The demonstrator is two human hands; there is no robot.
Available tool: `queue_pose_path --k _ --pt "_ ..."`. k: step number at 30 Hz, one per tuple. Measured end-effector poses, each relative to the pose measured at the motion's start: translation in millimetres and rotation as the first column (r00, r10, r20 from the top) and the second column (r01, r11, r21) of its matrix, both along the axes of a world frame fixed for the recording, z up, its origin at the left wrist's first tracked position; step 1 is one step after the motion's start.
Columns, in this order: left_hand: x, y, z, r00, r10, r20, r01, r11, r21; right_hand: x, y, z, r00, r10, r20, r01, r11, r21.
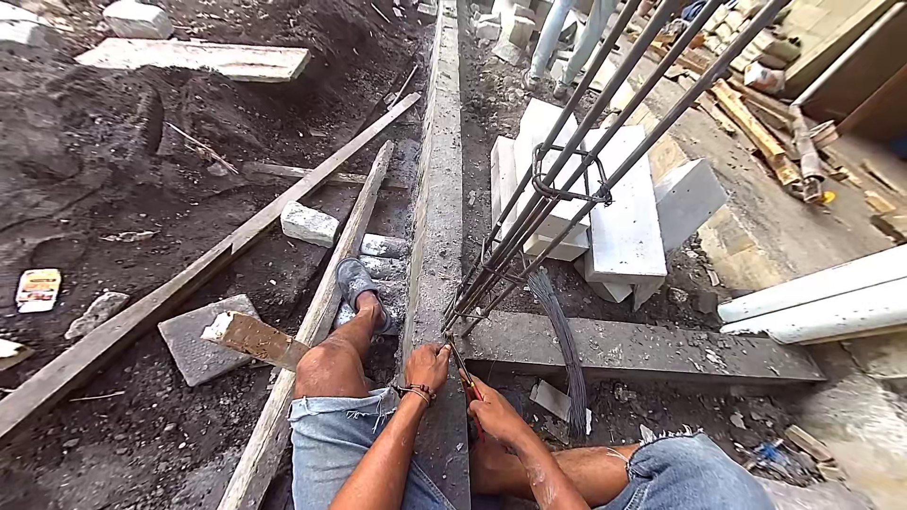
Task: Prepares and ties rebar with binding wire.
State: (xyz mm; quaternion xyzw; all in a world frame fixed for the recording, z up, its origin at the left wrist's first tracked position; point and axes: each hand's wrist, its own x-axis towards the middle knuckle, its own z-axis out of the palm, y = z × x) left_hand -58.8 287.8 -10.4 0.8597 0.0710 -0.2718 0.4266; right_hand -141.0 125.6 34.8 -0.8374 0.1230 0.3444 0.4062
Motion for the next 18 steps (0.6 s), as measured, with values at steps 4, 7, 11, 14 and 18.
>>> queue_pose_path --k 4,7,11,14,18 --pt "-0.1 1.0 -0.8 1.000 -0.008 0.007 0.008 1.000 -0.009 -3.2 1.4 -5.0 0.995 -0.093 -0.032 0.097 0.988 0.118" --pt "-0.3 1.5 -2.2 1.000 -0.001 0.014 0.001 1.000 -0.021 -5.2 2.2 -8.8 0.990 -0.138 -0.037 0.143 0.975 0.170" --pt "0.0 1.9 -3.2 1.000 0.013 0.018 -0.012 1.000 -0.028 -4.6 5.0 -9.6 0.969 -0.225 -0.099 0.240 0.955 0.174" --pt "-0.1 2.7 -2.9 1.000 0.012 0.021 -0.011 0.999 -0.038 -2.6 8.6 -8.5 0.949 -0.274 -0.156 0.297 0.942 0.156" --pt "0.3 3.5 1.6 0.999 0.021 0.037 -0.019 0.999 -0.050 1.5 16.8 -3.5 0.907 -0.323 -0.270 0.367 0.921 0.132"
